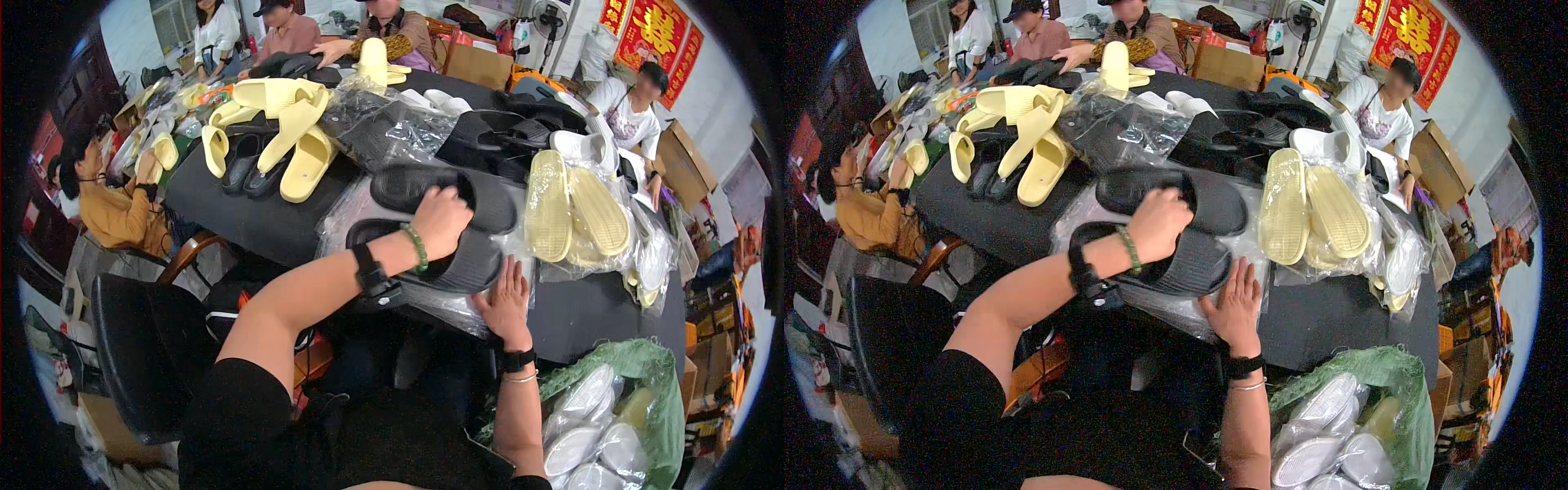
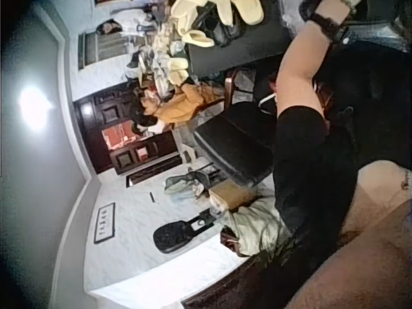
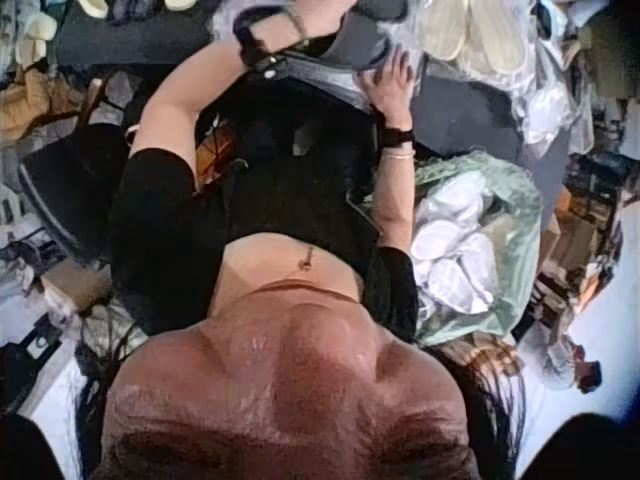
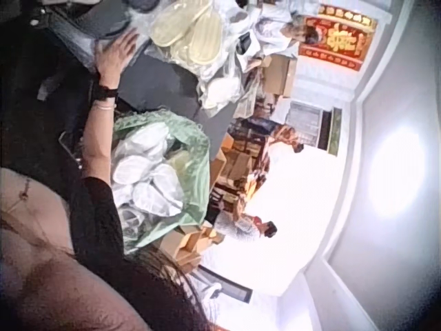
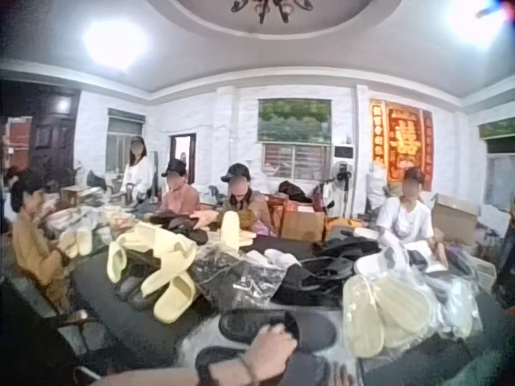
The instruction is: Packing sandals and slippers into plastic bags at a manufacturing facility.
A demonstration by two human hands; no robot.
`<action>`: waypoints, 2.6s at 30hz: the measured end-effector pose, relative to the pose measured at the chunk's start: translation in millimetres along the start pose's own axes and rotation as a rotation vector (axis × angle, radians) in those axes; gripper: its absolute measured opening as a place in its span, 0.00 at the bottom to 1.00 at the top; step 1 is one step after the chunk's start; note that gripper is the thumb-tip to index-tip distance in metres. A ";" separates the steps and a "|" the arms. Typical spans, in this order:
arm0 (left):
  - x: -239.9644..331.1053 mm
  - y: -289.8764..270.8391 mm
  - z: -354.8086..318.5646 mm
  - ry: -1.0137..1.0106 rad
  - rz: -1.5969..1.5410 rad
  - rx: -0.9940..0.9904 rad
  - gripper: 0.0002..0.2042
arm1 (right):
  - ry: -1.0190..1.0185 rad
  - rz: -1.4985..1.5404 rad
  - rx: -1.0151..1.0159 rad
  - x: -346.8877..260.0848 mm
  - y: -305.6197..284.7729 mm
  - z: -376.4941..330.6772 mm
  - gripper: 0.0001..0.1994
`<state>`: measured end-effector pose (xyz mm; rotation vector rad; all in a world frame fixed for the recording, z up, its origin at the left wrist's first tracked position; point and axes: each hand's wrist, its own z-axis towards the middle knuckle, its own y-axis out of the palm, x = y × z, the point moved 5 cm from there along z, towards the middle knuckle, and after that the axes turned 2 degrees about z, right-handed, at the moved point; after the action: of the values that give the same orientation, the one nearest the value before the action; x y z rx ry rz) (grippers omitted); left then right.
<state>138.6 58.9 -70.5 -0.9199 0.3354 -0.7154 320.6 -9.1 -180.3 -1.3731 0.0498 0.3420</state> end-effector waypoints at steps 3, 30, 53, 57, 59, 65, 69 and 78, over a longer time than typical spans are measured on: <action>-43.5 53.8 -28.8 -0.228 -0.040 -0.172 0.03 | -0.017 0.028 0.008 -4.6 -0.3 -0.1 0.51; -136.7 38.2 -73.8 -0.376 0.117 -0.227 0.06 | -0.289 0.187 0.002 47.0 -28.2 130.4 0.32; -168.1 -124.5 -41.4 -0.319 -0.133 0.049 0.06 | -0.272 -0.033 0.043 -7.8 -11.2 9.5 0.38; -264.6 -206.6 -7.7 -0.463 0.439 0.275 0.10 | -0.279 -0.033 0.071 -10.9 -14.9 9.0 0.37; -330.3 -241.4 -8.9 -0.723 0.802 0.226 0.10 | -0.271 -0.019 0.070 -18.3 -17.4 12.4 0.36; -323.5 -196.1 -18.1 -0.733 0.914 0.178 0.14 | -0.248 0.005 0.097 -19.7 -18.3 17.9 0.35; -239.0 -97.1 1.4 -0.345 0.509 0.043 0.12 | -0.234 0.011 0.068 -17.3 -18.6 17.2 0.35; -200.6 33.2 -17.6 -0.086 0.680 -0.454 0.29 | -0.280 0.009 0.066 -13.3 -9.0 9.4 0.35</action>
<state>-2.5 199.7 -114.1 -1.1674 0.7085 0.0352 308.8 -4.3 -166.7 -1.2491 -0.1636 0.5325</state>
